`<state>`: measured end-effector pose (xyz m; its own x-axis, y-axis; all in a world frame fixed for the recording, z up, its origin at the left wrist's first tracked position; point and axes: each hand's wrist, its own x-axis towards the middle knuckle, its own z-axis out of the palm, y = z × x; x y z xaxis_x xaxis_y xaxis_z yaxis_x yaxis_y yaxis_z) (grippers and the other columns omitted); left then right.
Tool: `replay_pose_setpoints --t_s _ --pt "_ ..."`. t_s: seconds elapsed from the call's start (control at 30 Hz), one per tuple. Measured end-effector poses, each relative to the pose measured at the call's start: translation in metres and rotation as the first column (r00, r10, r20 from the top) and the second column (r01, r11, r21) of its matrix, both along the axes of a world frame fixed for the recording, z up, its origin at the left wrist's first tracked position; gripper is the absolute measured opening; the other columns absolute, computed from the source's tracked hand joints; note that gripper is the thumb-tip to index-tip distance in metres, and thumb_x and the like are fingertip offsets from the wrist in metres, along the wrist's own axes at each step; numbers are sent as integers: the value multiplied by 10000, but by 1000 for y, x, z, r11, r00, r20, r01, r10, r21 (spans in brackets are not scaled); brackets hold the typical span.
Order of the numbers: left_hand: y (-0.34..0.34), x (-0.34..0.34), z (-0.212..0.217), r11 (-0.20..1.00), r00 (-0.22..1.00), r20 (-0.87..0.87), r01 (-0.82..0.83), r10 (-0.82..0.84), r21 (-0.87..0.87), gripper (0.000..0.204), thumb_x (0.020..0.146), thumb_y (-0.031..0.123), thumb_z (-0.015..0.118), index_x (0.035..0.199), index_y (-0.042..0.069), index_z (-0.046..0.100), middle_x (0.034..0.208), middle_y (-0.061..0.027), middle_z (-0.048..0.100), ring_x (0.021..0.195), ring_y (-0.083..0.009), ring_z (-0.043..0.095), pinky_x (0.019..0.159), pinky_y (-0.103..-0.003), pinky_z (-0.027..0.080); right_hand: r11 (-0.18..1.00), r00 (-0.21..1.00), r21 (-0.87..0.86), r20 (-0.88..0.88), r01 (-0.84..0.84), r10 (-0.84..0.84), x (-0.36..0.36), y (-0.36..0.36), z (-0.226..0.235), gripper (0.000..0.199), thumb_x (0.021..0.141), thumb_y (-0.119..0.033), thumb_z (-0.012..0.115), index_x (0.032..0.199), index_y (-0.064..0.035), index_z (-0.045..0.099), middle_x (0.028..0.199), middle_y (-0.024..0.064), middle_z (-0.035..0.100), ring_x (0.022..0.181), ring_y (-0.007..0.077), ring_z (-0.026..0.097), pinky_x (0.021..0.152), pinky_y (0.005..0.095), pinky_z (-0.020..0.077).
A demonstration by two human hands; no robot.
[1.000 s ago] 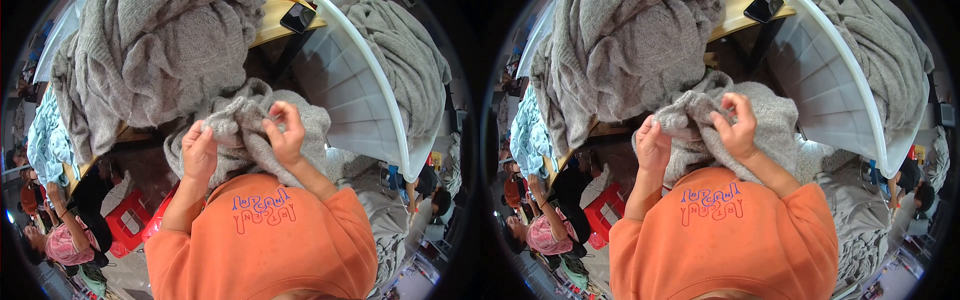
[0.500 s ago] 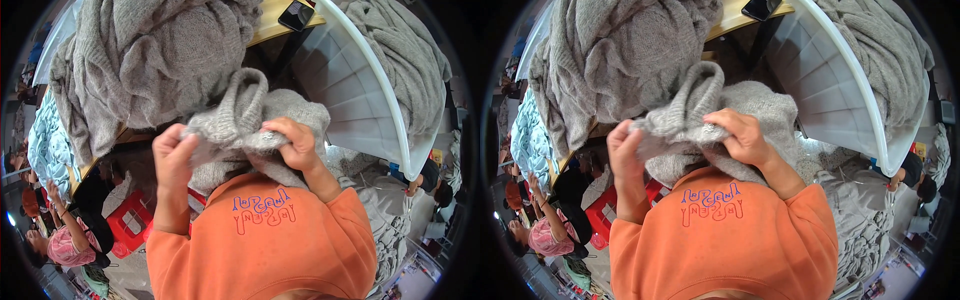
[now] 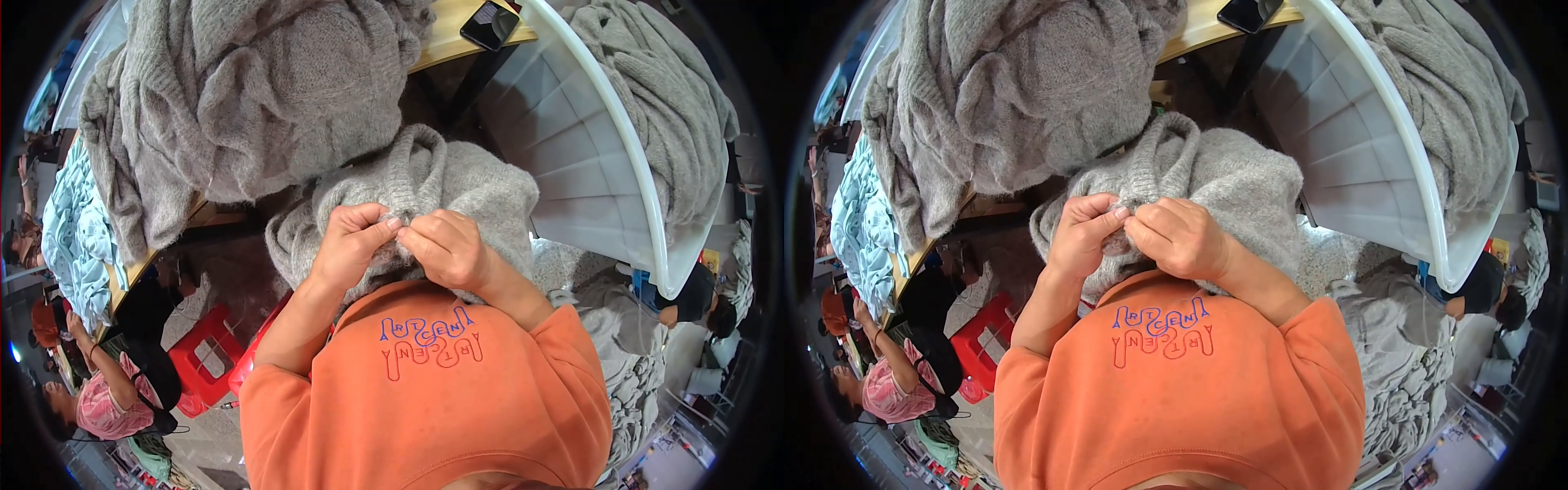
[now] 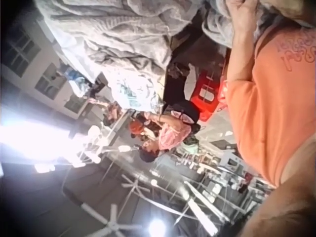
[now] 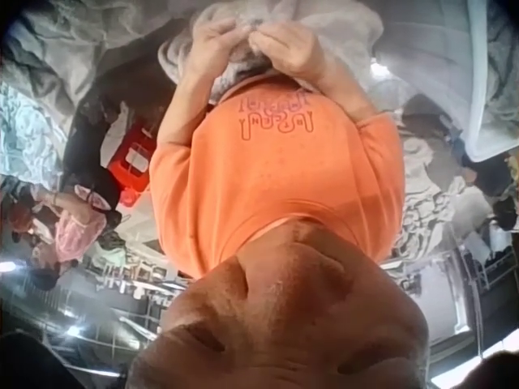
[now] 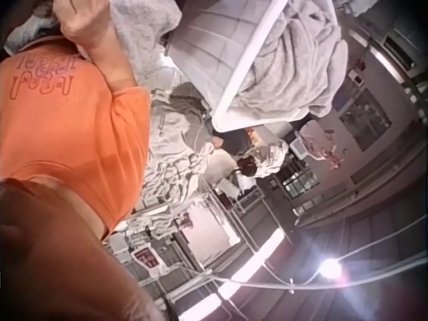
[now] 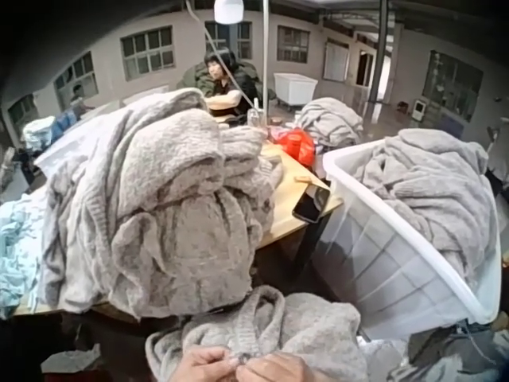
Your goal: Inspecting and folding clothing items at a sewing factory workstation.
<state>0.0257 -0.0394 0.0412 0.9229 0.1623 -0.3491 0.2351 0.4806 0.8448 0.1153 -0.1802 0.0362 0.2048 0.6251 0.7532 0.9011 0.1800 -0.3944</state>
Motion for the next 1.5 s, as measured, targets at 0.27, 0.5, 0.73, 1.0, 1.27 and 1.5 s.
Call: replay_pose_setpoints --t_s 0.27,0.5,0.73,1.0,1.27,1.5 --pt "1 -9 5 964 998 54 -40 27 261 35 772 10 603 794 -16 612 631 34 535 558 -29 459 468 -178 352 998 999 -36 -2 45 -45 -1 5 -9 170 605 -16 575 774 -14 557 768 83 545 569 197 532 467 289 444" --pt "-8 -16 4 628 971 238 -187 4 755 157 676 -64 629 822 -12 603 692 -86 590 588 -140 562 508 -238 427 985 886 -69 -449 -161 113 7 4 -12 221 575 95 507 773 5 544 803 117 573 666 246 575 590 284 480" --pt "-10 -14 1 385 886 452 -384 -103 840 172 651 -93 612 796 -3 593 688 -119 578 623 -238 588 535 -291 467 952 599 -170 -800 -254 17 5 3 -9 281 583 103 456 825 10 562 752 113 578 680 173 577 617 261 457" --pt "-10 -12 1 296 816 559 -503 -148 812 165 642 -98 603 783 -15 581 693 -126 574 597 -237 582 498 -287 464 982 854 -186 -516 -33 -69 -11 -1 -8 245 581 75 501 814 19 551 648 114 534 562 217 548 503 289 426" --pt "-17 -10 0 174 773 615 -591 -157 788 136 677 -85 598 782 -6 565 683 -118 576 558 -217 565 476 -262 447 979 926 -203 -365 27 -101 -8 -2 7 192 566 3 582 748 -18 526 610 96 485 519 266 516 458 341 419" --pt "-25 -9 -1 149 767 632 -616 -111 773 169 633 -107 592 782 -30 567 660 -119 564 538 -217 566 447 -275 448 982 977 -73 -111 173 -181 -6 10 -8 186 537 -21 574 704 -34 493 574 77 442 477 244 480 426 341 396"
